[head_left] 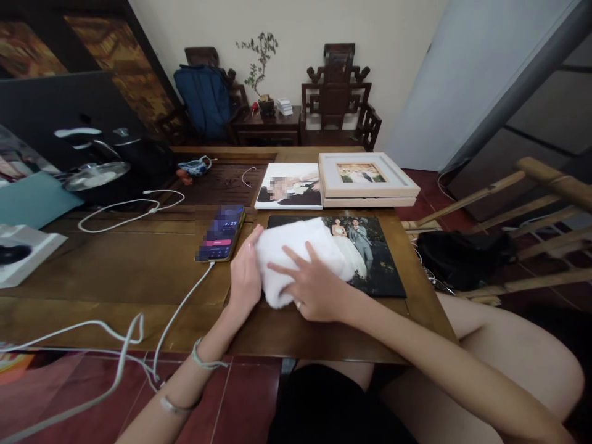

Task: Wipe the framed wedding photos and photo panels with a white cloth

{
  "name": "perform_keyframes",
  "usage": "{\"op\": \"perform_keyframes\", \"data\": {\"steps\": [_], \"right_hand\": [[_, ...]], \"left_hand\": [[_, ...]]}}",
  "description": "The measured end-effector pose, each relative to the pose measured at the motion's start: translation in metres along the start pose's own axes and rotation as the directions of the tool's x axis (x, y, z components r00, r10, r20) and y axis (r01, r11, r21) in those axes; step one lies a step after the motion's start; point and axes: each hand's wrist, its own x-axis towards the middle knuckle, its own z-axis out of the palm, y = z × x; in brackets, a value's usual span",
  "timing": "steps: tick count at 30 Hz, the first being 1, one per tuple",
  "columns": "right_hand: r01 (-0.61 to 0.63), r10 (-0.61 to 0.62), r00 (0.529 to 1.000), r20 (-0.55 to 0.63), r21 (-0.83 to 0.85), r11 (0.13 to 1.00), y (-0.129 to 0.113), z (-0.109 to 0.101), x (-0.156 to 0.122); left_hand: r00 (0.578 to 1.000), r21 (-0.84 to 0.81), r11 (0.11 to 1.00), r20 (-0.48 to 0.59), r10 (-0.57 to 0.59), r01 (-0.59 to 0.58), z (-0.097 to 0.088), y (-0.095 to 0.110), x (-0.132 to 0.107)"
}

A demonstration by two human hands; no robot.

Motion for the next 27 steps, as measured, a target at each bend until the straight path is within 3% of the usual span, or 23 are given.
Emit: {"op": "perform_keyframes", "data": {"steps": [2, 4, 7, 10, 15, 21, 24, 27], "right_hand": [[0.037, -0.039, 0.999, 0.036, 0.039, 0.999, -0.008, -0.002, -0.019], [-0.008, 0.004, 0.999, 0.05, 0.093, 0.996, -0.008, -0.006, -0.041], [-0.154, 0.151, 0.988, 0.036, 0.133, 0.979, 0.007, -0.012, -0.067], [-0.292, 0.294, 0.956, -0.001, 0.094, 0.952, 0.032, -0.016, -0.072], [-0.422, 0.424, 0.904, -0.052, 0.036, 0.906, 0.063, -0.017, -0.029], [-0.349, 0.359, 0.929, -0.095, 0.108, 0.931, 0.066, -0.01, 0.045], [-0.322, 0.334, 0.937, -0.106, 0.115, 0.94, 0.062, -0.009, 0.055], [-0.307, 0.318, 0.942, -0.111, 0.104, 0.946, 0.062, -0.01, 0.039]], "left_hand": [[0.995, 0.155, 0.984, 0.055, 0.08, -0.088, 0.001, 0.002, -0.001], [0.977, 0.268, 0.949, 0.175, 0.12, -0.164, 0.003, 0.003, -0.002], [0.922, 0.356, 0.894, 0.362, 0.139, -0.274, 0.006, 0.001, -0.004], [0.889, 0.437, 0.831, 0.437, 0.137, -0.343, 0.008, -0.003, -0.006], [0.889, 0.485, 0.8, 0.441, 0.125, -0.354, 0.009, -0.005, -0.006], [0.89, 0.483, 0.796, 0.431, 0.148, -0.366, 0.008, -0.008, -0.005], [0.89, 0.481, 0.796, 0.431, 0.15, -0.367, 0.008, -0.01, -0.005], [0.889, 0.469, 0.802, 0.43, 0.158, -0.37, 0.008, -0.009, -0.005]]}}
